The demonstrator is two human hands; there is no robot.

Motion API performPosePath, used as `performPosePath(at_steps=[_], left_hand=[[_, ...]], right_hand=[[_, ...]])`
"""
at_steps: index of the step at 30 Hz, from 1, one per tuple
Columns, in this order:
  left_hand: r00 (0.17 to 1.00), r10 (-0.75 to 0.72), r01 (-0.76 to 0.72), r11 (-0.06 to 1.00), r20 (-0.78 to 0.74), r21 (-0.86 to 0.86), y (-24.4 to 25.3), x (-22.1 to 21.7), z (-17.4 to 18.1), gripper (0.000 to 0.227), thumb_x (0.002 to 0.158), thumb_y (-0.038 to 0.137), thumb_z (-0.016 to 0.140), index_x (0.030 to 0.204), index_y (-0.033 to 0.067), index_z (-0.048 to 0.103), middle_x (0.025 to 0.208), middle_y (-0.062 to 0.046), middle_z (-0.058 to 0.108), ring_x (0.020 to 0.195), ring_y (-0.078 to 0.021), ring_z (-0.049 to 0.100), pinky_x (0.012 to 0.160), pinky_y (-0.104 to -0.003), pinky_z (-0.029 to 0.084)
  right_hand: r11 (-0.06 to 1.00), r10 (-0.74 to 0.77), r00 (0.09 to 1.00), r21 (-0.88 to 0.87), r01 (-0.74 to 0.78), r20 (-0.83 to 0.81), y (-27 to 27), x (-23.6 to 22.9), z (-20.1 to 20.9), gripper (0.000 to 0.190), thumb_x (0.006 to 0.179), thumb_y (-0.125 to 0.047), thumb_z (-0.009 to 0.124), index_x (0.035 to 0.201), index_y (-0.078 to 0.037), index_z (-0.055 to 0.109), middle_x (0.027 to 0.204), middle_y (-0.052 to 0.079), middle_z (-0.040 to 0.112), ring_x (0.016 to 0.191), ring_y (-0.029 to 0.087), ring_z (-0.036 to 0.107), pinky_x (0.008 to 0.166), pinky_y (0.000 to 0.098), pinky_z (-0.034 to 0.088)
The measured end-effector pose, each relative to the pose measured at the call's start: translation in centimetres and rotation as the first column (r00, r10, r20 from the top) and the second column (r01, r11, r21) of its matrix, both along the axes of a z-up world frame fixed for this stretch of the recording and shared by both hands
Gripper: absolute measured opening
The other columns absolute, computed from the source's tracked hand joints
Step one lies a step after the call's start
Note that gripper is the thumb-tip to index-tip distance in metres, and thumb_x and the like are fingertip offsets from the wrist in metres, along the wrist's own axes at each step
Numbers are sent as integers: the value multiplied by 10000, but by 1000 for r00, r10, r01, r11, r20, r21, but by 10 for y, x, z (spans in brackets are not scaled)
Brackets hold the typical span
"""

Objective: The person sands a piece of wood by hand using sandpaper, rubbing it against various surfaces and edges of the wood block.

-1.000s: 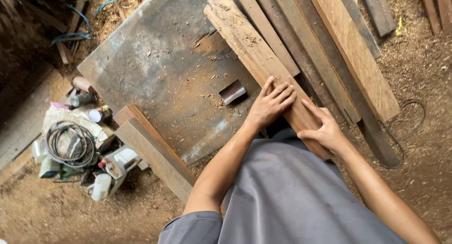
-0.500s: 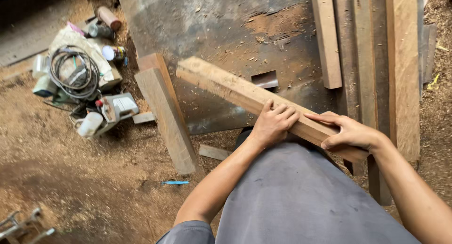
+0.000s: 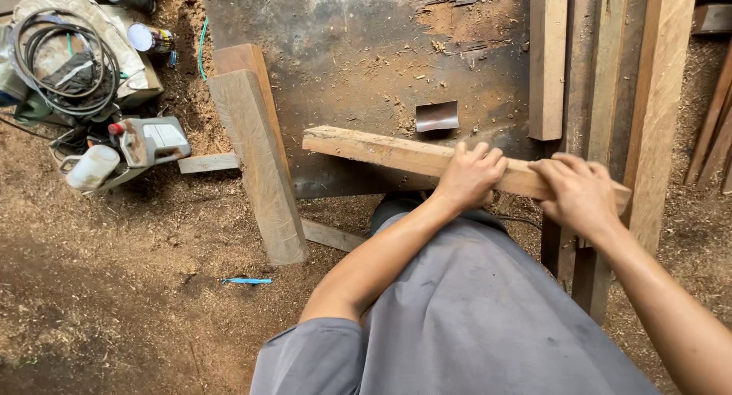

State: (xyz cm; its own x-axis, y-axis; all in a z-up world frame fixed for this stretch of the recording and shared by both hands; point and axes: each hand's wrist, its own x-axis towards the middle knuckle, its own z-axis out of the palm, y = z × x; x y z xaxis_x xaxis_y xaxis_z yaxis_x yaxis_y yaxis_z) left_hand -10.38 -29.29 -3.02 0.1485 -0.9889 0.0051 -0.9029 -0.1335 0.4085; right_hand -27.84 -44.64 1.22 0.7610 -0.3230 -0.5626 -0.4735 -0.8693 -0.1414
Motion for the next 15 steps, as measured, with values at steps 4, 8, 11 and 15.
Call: performPosePath(at_steps=[4,8,11,15], left_hand=[[993,91,-93,995,76,26,-19,-7,-10,353,705,158,772,1018,142,610,1020,-26,587,1047,-225,576,828,-451,424],[992,122,-121,992,37,-44,-4,3,-5,565,654,226,785,1184,158,600,1130,-67,618,1102,-257,581,868,-488,442],[976,212,-205,973,58,-105,10,11,-7,651,660,216,768,1281,184,574,1222,-91,627,1189,-278,579,959,-540,450],[982,187,-187,981,-6,48,19,20,-18,571,847,121,732,1385,167,547,1286,-82,634,1230,-264,597,1003,-518,444]], right_hand=[[996,-89,973,21,87,213,-12,3,-14,738,663,-142,833,1370,-261,658,1369,-12,699,1417,225,503,1161,453,314],[998,4,955,-66,17,297,-19,1,-26,763,694,-128,817,1426,-278,664,1392,-31,699,1380,203,537,1190,419,283],[999,7,947,-53,10,321,-28,-4,-29,781,718,-122,813,1465,-289,657,1414,-25,697,1345,204,558,1169,432,292],[1000,24,954,0,-26,300,-45,13,-32,762,678,-113,818,1399,-311,667,1372,-48,712,1314,203,574,1157,464,311]])
